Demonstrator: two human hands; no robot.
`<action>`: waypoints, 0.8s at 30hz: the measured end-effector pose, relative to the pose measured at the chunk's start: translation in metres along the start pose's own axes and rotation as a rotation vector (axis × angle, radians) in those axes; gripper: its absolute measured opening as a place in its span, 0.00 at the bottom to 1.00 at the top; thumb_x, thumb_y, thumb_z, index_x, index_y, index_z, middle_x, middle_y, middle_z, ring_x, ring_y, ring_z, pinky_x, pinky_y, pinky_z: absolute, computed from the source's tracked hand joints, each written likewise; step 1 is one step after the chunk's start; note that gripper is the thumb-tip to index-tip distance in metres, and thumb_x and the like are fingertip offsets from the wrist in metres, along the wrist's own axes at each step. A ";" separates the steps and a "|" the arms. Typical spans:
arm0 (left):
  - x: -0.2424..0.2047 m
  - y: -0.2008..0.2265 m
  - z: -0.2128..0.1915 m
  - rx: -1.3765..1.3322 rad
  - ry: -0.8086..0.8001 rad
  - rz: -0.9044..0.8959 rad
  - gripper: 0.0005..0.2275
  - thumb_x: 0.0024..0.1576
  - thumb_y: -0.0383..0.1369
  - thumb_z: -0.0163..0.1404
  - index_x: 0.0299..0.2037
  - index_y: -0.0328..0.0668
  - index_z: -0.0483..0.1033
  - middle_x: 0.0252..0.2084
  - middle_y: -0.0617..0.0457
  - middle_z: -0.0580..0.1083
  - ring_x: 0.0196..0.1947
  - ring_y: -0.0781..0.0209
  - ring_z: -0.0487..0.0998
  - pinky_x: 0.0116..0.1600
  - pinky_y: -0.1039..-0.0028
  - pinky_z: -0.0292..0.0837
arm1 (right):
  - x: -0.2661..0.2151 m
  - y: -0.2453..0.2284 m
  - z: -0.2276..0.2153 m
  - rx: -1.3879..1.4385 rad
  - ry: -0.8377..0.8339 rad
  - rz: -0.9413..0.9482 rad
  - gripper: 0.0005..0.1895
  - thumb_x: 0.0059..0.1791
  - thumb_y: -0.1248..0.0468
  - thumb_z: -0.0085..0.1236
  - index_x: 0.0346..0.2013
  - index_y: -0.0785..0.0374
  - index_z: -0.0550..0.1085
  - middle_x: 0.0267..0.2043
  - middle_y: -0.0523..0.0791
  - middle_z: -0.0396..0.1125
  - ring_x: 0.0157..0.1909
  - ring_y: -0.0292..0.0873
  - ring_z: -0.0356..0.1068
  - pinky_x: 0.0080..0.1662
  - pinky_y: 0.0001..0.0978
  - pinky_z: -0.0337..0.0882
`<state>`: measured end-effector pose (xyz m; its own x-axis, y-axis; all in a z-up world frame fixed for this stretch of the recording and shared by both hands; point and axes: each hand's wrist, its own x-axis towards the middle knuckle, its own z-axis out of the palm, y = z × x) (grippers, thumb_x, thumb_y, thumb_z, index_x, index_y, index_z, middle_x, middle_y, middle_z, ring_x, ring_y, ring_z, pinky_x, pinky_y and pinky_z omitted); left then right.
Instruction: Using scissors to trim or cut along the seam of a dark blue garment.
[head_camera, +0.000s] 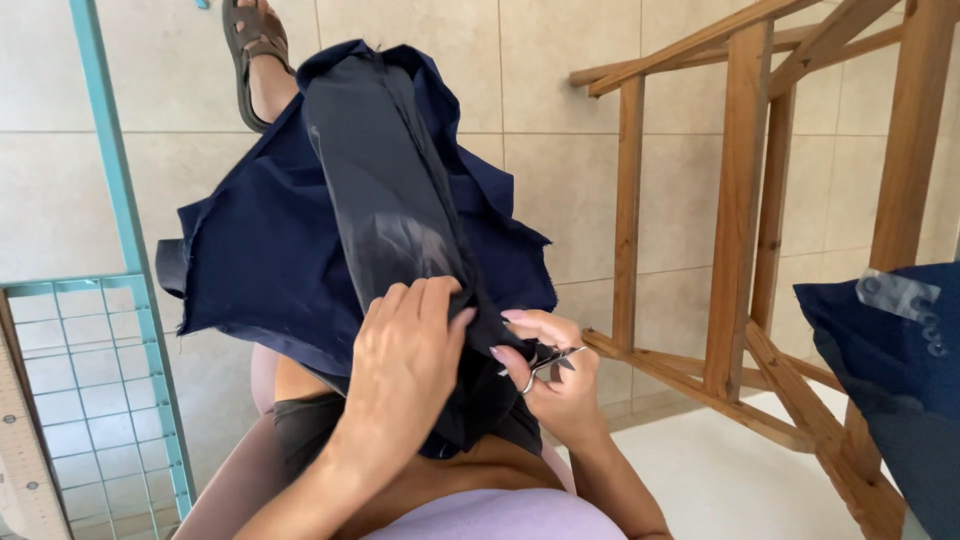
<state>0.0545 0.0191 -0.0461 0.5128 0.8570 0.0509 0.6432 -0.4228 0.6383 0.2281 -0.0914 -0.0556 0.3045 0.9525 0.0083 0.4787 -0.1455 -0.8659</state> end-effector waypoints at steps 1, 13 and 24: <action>0.002 -0.003 -0.003 -0.003 -0.004 -0.003 0.11 0.62 0.33 0.59 0.51 0.41 0.76 0.45 0.51 0.78 0.40 0.47 0.76 0.46 0.57 0.71 | 0.002 -0.002 -0.002 -0.002 -0.003 0.005 0.21 0.51 0.68 0.70 0.57 0.64 0.75 0.56 0.49 0.75 0.50 0.42 0.82 0.59 0.31 0.81; -0.004 -0.016 -0.014 -0.640 0.036 -0.090 0.03 0.66 0.24 0.56 0.46 0.36 0.82 0.40 0.51 0.74 0.38 0.61 0.80 0.46 0.74 0.75 | 0.050 -0.021 -0.051 -0.347 -0.023 0.223 0.35 0.46 0.60 0.76 0.65 0.61 0.71 0.63 0.49 0.67 0.62 0.46 0.70 0.64 0.37 0.70; -0.008 -0.011 -0.009 -0.638 0.082 -0.111 0.02 0.64 0.23 0.58 0.44 0.31 0.82 0.34 0.49 0.79 0.33 0.58 0.76 0.43 0.70 0.73 | 0.046 -0.067 -0.024 0.368 -1.076 0.407 0.31 0.45 0.62 0.75 0.61 0.56 0.75 0.41 0.41 0.84 0.44 0.36 0.86 0.51 0.24 0.80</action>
<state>0.0384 0.0195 -0.0465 0.4014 0.9159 0.0006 0.2133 -0.0941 0.9724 0.2297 -0.0445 0.0146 -0.5471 0.6157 -0.5670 0.1903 -0.5682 -0.8006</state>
